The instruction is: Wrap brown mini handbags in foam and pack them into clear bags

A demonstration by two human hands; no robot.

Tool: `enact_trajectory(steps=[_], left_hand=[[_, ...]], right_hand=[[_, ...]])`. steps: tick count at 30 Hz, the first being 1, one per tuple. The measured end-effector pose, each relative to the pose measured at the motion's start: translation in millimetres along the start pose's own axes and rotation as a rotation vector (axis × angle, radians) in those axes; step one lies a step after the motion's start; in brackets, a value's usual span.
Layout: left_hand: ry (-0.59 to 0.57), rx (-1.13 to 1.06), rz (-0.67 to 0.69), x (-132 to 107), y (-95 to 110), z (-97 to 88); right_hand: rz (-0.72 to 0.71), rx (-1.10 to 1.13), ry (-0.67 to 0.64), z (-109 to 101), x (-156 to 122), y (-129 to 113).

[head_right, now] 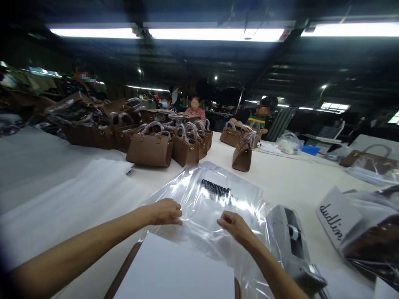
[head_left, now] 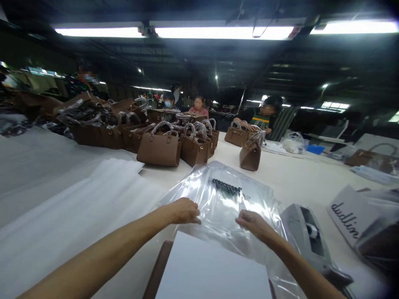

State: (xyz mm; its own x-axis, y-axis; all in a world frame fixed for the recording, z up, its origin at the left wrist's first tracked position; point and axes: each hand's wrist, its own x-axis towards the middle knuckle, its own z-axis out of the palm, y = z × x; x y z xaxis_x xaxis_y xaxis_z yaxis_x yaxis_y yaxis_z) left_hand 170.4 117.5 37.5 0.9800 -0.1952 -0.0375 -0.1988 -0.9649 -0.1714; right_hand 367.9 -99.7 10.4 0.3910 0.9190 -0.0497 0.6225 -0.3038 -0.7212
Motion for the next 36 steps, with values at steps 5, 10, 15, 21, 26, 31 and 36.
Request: enact_trajectory(steps=[5,10,15,21,26,31,36], left_hand=[[0.063,-0.009,-0.12,1.1,-5.4,-11.1],[0.147,0.0,-0.246,0.0,-15.9,-20.2],[0.2,-0.082,-0.214,-13.6,-18.2,-32.5],[0.346,-0.139,-0.085,23.1,14.2,-81.6],[0.375,0.102,0.073,57.8,30.7,-84.1],[0.367,0.16,0.201,42.2,31.4,-79.6],[-0.025,-0.293,0.158,28.3,50.2,-73.9]], right_hand=[[-0.105,-0.182,0.16,-23.8,17.4,-6.9],[-0.223,-0.27,0.152,-43.5,17.9,-16.9],[-0.168,-0.294,0.181,-51.3,9.5,-15.1],[-0.174,-0.269,0.26,-53.3,22.6,-38.1],[-0.257,-0.183,0.252,-50.0,23.3,-72.0],[-0.109,-0.074,0.333,-56.4,23.1,-59.7],[0.05,-0.126,0.632,-85.2,38.6,-55.5]])
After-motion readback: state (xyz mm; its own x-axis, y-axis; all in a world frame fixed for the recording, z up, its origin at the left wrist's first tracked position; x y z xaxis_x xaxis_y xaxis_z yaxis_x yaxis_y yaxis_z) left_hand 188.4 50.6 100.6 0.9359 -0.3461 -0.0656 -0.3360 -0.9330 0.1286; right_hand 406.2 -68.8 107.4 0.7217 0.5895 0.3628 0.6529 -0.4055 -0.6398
